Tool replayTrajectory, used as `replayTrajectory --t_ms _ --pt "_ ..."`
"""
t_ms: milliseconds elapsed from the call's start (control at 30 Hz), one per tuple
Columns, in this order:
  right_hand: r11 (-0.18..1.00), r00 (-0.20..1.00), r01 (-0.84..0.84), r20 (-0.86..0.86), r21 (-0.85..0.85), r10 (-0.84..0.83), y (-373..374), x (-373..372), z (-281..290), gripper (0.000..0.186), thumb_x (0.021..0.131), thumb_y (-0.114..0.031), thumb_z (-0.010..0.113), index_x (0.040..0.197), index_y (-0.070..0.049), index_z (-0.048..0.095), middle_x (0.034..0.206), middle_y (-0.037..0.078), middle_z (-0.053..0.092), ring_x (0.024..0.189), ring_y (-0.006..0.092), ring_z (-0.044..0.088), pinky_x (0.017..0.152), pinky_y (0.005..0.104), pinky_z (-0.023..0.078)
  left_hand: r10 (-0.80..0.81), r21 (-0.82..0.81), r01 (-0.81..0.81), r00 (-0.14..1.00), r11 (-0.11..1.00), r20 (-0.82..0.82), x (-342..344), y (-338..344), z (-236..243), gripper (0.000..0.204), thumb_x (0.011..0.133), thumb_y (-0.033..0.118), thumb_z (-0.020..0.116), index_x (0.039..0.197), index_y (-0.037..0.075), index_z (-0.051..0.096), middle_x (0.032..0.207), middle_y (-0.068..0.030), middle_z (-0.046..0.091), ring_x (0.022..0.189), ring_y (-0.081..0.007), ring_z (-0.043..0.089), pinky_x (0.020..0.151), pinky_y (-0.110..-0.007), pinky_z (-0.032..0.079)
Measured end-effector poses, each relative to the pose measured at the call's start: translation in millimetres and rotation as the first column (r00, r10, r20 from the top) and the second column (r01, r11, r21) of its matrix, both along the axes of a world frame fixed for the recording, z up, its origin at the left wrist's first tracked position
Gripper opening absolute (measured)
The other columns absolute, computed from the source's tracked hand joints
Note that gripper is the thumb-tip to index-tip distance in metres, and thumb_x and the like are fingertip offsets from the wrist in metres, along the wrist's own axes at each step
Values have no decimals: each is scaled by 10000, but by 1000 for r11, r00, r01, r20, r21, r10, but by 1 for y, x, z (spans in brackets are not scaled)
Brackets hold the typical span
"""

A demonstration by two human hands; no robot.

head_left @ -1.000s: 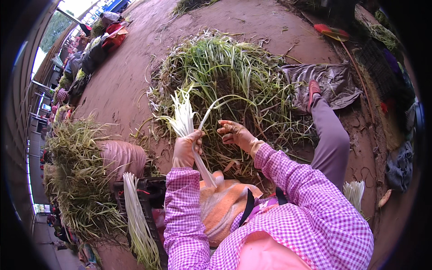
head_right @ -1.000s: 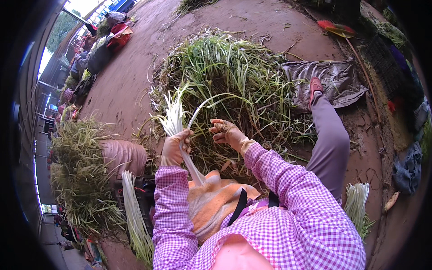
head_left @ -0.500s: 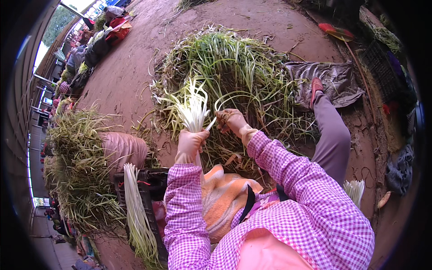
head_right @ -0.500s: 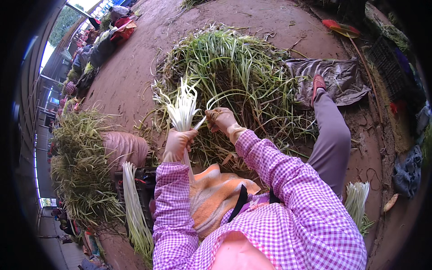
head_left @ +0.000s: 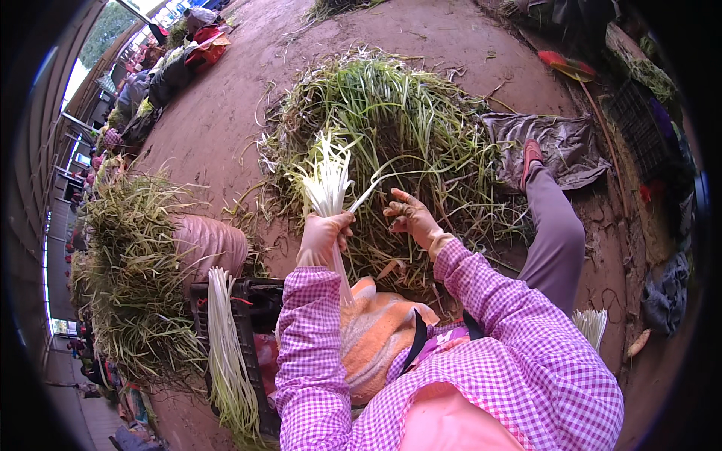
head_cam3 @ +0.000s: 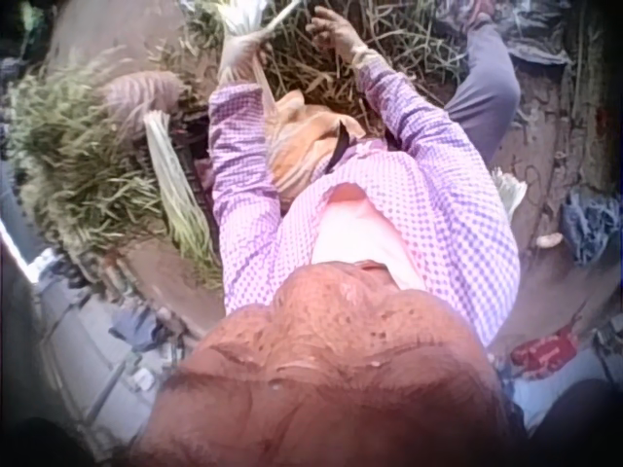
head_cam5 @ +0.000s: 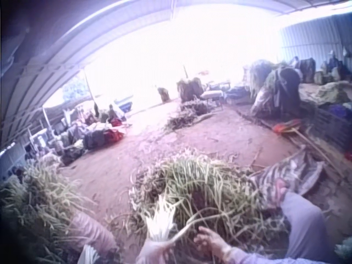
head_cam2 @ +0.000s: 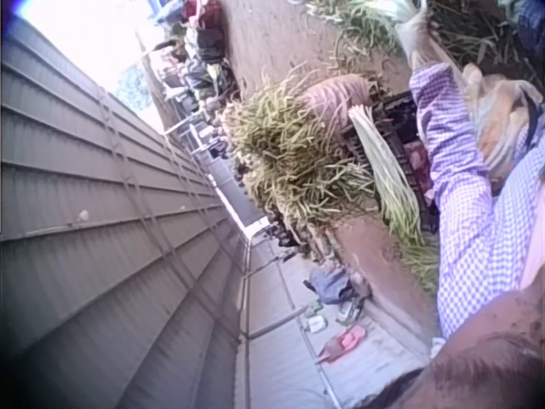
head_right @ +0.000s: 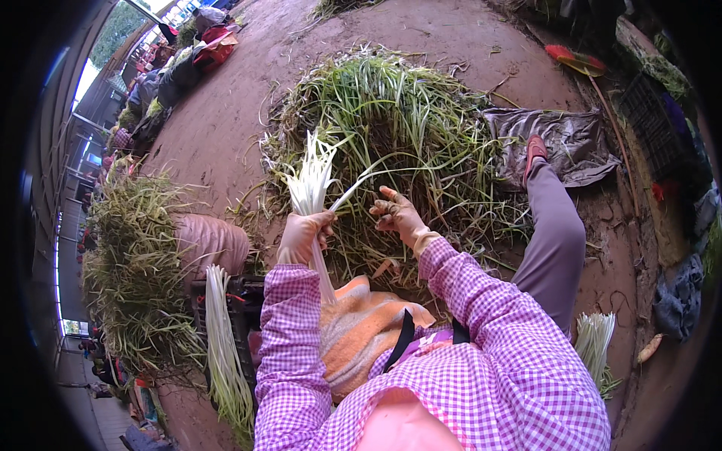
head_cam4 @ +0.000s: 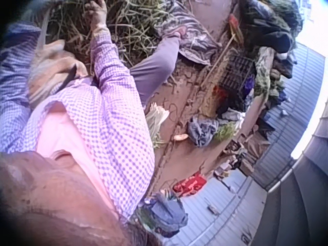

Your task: The person sits on the ground and repeatedly strips the outer layers from long, white plant stalks by hand. The removed material is discarded onto a pile, and the cleaned stalks are gathered into a bundle.

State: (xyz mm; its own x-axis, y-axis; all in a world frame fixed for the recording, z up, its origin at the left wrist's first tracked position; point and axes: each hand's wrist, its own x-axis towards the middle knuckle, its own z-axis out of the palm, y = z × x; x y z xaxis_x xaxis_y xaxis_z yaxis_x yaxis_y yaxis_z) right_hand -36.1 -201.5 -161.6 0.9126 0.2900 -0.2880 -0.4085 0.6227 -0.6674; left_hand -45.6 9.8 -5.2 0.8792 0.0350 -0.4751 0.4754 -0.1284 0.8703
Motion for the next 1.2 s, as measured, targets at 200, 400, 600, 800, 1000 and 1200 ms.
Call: replayTrajectory --t_ms 200,400,600,800,1000,1200 --pt "997 994 -28 105 -69 35 23 34 30 229 900 -234 675 1041 -55 662 814 32 666 698 104 645 607 248 558 -57 15 57 998 998 -40 -2 2 7 235 896 176 661 960 -49 681 647 -66 643 427 -85 535 369 -217 443" --pt "902 982 190 69 -387 -177 -21 29 -15 126 938 -140 611 912 -20 642 742 45 657 641 114 635 549 247 542 -15 -92 11 999 996 -37 1 5 5 231 934 171 600 980 -42 675 699 -86 672 476 -98 566 413 -238 470" --pt "929 971 -231 -123 -290 203 -15 0 -8 282 927 -217 637 1160 -63 600 866 45 684 681 106 653 620 289 565 24 -160 -33 998 987 -57 4 -1 0 225 923 191 614 905 -22 687 678 -84 675 460 -118 561 413 -260 458" --pt "753 906 -423 235 504 352 47 10 42 347 983 -391 504 1088 -78 614 763 2 638 661 79 585 605 281 526 -31 -131 24 998 991 -47 3 -5 -6 273 965 186 557 968 -63 666 728 -112 684 485 -119 582 424 -242 477" --pt "904 992 35 124 -426 20 46 -19 84 151 954 -159 594 926 -27 660 732 17 646 590 69 574 485 219 471 129 38 -129 991 991 -23 12 -12 -30 203 926 128 610 940 -67 664 705 -140 676 518 -177 628 464 -268 508" --pt "748 431 99 706 -656 561 12 -60 77 103 806 -55 692 905 -39 668 760 127 664 631 218 634 569 314 490 168 -322 -178 984 930 -59 22 0 -23 233 967 182 564 958 -46 611 702 -76 627 534 -120 569 491 -259 536"
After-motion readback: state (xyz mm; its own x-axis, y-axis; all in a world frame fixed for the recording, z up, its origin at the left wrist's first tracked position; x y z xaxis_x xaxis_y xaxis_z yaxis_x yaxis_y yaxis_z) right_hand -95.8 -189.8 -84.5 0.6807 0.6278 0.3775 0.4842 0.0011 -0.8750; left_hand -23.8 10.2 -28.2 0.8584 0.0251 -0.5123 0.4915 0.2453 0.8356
